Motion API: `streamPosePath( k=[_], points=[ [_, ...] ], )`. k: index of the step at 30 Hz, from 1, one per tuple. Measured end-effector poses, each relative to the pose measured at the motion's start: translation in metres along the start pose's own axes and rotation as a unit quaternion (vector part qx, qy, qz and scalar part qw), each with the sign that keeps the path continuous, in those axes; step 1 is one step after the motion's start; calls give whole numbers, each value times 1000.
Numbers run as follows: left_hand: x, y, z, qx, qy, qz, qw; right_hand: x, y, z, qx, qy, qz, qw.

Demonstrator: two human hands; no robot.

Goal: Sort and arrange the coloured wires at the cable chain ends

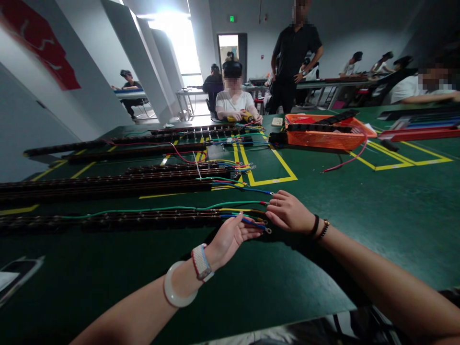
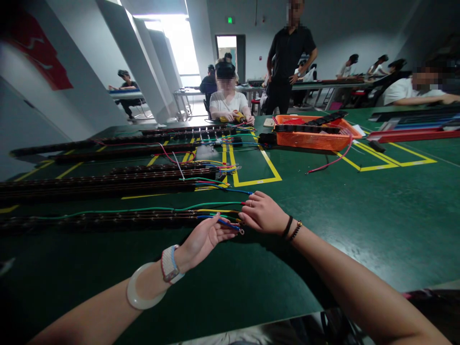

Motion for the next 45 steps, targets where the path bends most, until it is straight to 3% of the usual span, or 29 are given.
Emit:
streamPosePath(
  k=[7,14,20,29,45],
  points=[
    [-1,2,1,20,12,2,1000,26,-10,-2,-79,-115,-15,990],
    [-1,4,4,21,-6,-45,999,19,-5,-1,-109,-53,8,993],
    [6,9,11,70,4,-215,974,11,4,1,-62,-4,1,998],
    [13,11,14,97,-6,-324,941,16,22,4,65,-43,-55,995],
    [12,12,15,104,5,-364,926,32,29,4,91,-131,-86,983]
  ],
)
Point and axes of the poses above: each hand's wrist, its own z-axis away from the middle knuckle, its own y-axis out of the palm, x = y × z, the point moved 4 cm from there along -z, towards the middle knuckle, and after that the axes turned 10 degrees about -x, right-handed, at the moved point
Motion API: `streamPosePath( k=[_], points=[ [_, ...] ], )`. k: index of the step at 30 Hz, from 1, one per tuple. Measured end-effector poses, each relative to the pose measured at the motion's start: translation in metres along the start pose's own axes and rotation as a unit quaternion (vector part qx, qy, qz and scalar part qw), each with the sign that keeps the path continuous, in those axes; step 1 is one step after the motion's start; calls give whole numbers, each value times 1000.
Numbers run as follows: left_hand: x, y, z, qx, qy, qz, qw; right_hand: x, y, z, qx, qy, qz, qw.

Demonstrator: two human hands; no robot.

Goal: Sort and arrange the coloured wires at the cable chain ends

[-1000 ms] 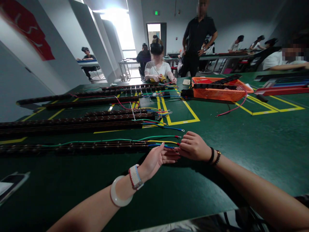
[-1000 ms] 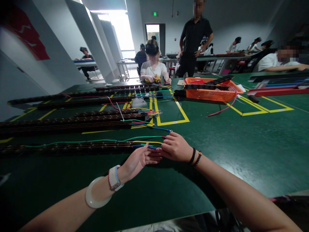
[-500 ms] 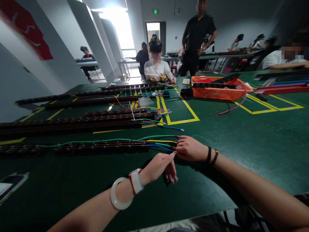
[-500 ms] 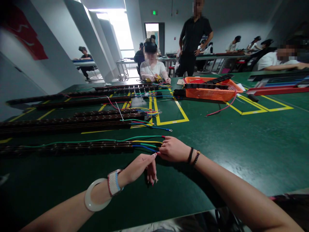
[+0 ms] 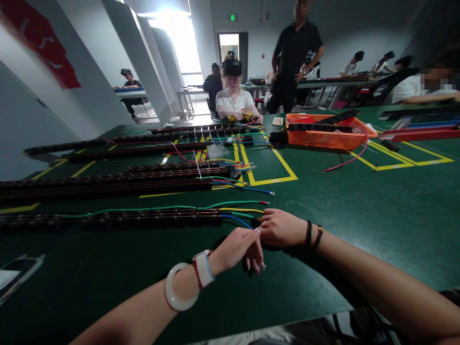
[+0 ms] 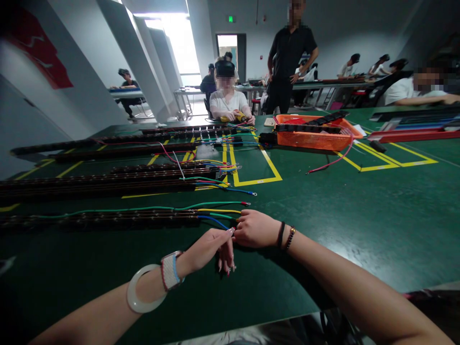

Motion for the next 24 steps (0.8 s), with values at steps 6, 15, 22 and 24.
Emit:
streamPosePath(
  k=[6,15,22,24],
  points=[
    [2,0,-1,7,-1,17,1000,-2,-17,1,-73,-4,16,997],
    [0,-1,1,4,-13,15,1000,-26,-31,16,-223,151,-21,963],
    [-3,0,3,1,-8,-6,1000,-51,-26,24,-295,315,-71,899],
    [-3,0,3,1,-5,-8,1000,-53,-24,25,-307,321,-68,893]
  ],
)
Point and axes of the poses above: each hand's wrist, its own z-axis away from the middle knuckle, its own y-axis out of the palm, x = y × z, the point moved 4 cm from there along -z, towards the middle knuckle, and after that the axes turned 10 degrees about -x, right-handed, at the moved point
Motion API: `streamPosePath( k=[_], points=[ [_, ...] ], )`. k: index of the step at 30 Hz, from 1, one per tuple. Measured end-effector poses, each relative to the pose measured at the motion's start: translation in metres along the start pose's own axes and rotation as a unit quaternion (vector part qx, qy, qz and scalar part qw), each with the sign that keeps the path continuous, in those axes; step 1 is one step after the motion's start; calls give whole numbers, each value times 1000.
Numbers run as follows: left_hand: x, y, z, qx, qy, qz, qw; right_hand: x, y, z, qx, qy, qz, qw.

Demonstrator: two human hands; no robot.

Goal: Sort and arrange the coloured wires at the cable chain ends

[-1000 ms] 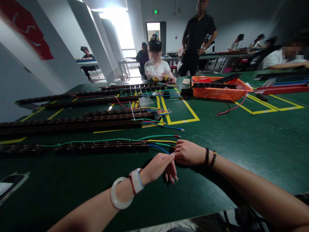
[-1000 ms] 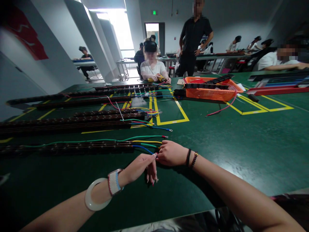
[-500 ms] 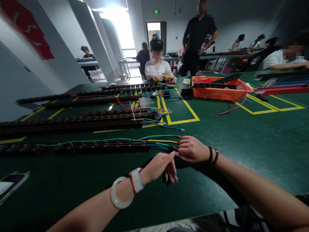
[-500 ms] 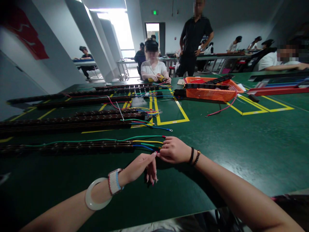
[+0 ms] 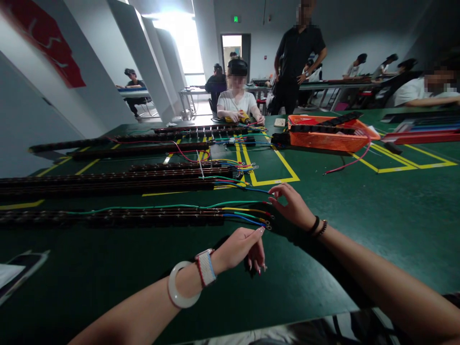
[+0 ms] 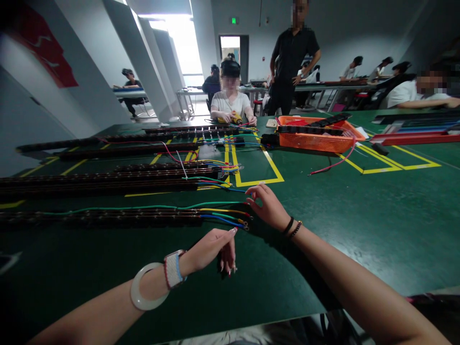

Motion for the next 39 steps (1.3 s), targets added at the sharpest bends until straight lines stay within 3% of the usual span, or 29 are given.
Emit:
streamPosePath(
  k=[7,16,20,23,28,39],
  points=[
    [1,0,0,8,9,-2,1000,3,13,0,70,32,-42,996],
    [5,1,-3,17,12,12,1000,12,34,-33,125,28,-85,988],
    [7,1,-4,20,13,22,999,14,53,-41,212,18,-98,972],
    [8,1,-4,21,11,29,999,18,69,-42,292,-26,-73,953],
    [5,2,-4,22,14,30,999,18,87,-42,374,-77,-25,924],
    [8,0,-16,-7,4,121,993,10,83,-34,430,-128,1,894]
  ],
)
Point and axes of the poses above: each hand's wrist, its own z-axis away from the middle knuckle, its own y-axis out of the palm, x = y × z, the point moved 4 cm from there along -z, towards the middle knuckle, and after that the axes turned 10 degrees about -x, right-handed, at the moved point
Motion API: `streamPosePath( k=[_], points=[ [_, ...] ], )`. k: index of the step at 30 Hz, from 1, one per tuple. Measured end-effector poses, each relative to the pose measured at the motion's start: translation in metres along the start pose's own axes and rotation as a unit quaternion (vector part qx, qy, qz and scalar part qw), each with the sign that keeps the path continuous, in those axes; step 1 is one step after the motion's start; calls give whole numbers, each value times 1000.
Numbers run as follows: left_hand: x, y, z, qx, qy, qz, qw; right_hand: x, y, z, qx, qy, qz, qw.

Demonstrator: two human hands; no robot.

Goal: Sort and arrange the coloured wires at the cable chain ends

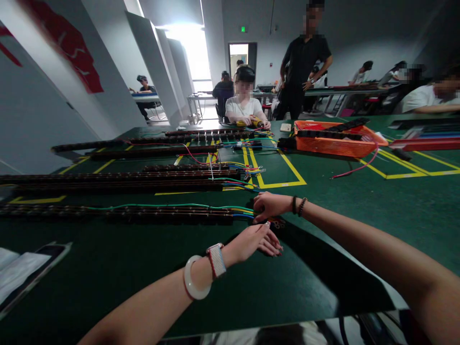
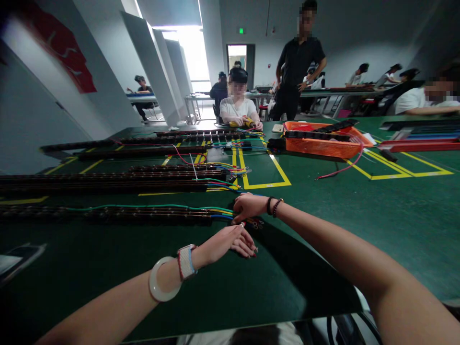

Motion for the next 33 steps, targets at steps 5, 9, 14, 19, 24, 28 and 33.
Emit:
streamPosePath(
  k=[5,9,14,19,24,28,33],
  points=[
    [-6,-8,-1,-18,-34,129,991,9,-5,9,-71,40,47,996],
    [-9,-12,-1,-34,-47,256,965,29,-12,16,-157,73,147,974],
    [-6,-19,-6,-117,24,330,937,51,-5,21,-171,59,270,946],
    [-2,-22,-8,-188,-7,349,918,67,10,25,-181,-15,355,917],
    [-2,-23,-7,-211,-23,352,912,75,16,28,-167,-35,388,906],
    [-1,-22,-9,-185,-14,358,915,79,12,36,-158,-7,351,923],
    [-5,-21,-7,-127,-3,335,934,80,-7,64,-230,-17,271,934]
  ],
)
Point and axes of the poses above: each hand's wrist, its own z-axis away from the middle knuckle, its own y-axis out of the palm, x = y × z, the point moved 4 cm from there along -z, towards the middle knuckle, and after that the axes turned 10 degrees about -x, right-handed, at the moved point
